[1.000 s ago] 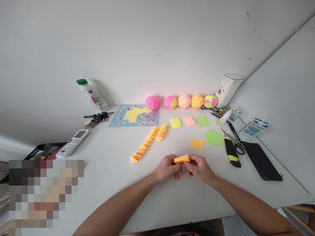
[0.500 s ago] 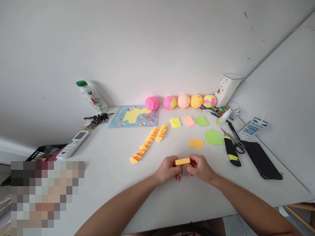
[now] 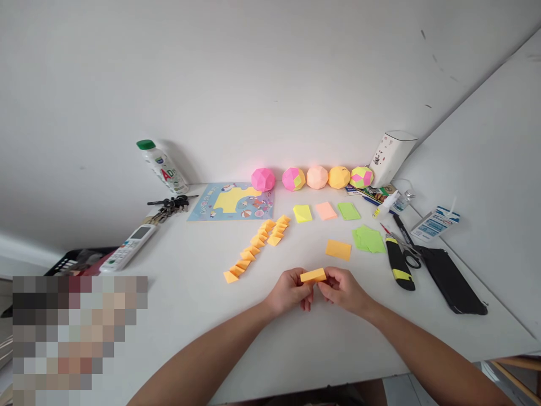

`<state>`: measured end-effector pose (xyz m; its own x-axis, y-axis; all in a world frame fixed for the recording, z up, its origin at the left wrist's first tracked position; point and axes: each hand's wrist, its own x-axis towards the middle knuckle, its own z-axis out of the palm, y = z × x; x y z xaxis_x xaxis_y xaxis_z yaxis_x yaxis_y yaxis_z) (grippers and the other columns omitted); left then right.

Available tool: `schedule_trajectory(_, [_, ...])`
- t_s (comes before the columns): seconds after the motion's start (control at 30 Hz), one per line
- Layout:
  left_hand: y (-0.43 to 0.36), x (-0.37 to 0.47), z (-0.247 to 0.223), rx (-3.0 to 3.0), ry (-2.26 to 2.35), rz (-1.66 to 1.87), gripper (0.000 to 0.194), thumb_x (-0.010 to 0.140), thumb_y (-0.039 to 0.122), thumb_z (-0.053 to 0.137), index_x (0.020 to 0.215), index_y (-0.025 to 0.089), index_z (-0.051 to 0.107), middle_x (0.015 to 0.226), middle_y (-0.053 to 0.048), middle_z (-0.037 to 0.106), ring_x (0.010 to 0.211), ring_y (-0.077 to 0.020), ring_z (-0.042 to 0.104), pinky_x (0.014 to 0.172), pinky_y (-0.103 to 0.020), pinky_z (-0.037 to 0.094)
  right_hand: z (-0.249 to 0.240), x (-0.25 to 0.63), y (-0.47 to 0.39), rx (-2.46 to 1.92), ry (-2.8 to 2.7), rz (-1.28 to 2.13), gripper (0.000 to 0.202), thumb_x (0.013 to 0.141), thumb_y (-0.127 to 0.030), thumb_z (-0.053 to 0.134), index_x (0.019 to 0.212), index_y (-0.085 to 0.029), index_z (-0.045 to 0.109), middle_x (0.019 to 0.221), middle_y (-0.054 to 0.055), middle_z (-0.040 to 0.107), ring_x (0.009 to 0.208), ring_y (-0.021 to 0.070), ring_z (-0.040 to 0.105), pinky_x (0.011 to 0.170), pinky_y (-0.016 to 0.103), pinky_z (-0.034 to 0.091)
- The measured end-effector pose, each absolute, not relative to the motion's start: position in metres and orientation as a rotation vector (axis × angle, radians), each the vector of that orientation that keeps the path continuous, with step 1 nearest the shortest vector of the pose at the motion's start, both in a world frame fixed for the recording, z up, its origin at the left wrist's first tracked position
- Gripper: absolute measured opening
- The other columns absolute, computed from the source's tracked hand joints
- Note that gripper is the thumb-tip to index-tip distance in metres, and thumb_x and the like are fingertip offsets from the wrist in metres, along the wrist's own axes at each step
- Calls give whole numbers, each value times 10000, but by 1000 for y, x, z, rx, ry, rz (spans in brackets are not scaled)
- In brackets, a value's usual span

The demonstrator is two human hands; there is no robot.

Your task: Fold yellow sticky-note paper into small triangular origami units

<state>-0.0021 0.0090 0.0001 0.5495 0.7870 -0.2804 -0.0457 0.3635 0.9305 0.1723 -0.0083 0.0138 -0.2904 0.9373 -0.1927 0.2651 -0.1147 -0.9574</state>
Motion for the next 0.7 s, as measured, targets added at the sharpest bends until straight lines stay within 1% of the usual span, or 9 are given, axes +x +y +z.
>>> schedule_trajectory(0.1, [8,-2,-1,1098,815,613,86,695,171,553,726,160,474,497,35,579,384,-95,536,385,-194,407,12,167,-11,-1313,-1528,1483,79,750,-219,528,769,-158,576,634,-6,581,506,102,500,465,219,404])
schedule_trajectory(0.2, [8,-3,-3,1118,816,598,102,695,182,575,734,158,484,512,27,590,399,-101,546,389,-198,406,12,166,-12,-1294,-1464,1491,52,734,-204,530,713,-165,556,584,-30,532,481,93,467,462,219,390])
schedule_trajectory(0.27, [7,-3,-4,1120,827,590,131,704,224,595,747,155,492,519,20,597,403,-106,551,393,-205,411,12,168,-11,-1306,-1431,1473,44,716,-198,533,688,-168,550,550,-46,484,459,88,441,451,218,378])
schedule_trajectory(0.37, [7,-2,-4,1101,832,599,200,734,323,592,756,154,488,519,17,595,391,-107,550,393,-211,417,13,171,-9,-1323,-1390,1453,36,697,-188,526,684,-167,553,532,-52,450,447,86,424,444,219,377])
schedule_trajectory(0.43, [8,-2,-3,1082,830,615,239,744,371,586,743,158,476,505,23,584,381,-104,545,388,-209,412,13,173,-8,-1336,-1351,1439,38,693,-184,519,667,-169,543,515,-56,437,439,85,417,434,216,369])
schedule_trajectory(0.53, [8,-2,1,1051,820,639,270,737,394,599,735,161,462,490,31,570,380,-104,540,396,-215,417,12,175,-5,-1353,-1292,1429,50,691,-182,509,642,-176,517,491,-58,446,432,89,425,428,216,354])
schedule_trajectory(0.7, [8,-1,4,1032,735,695,319,738,418,613,820,159,446,631,3,605,464,-113,578,433,-234,444,12,174,-5,-1311,-1281,1457,36,701,-177,511,690,-168,544,484,-59,459,438,88,426,444,220,363])
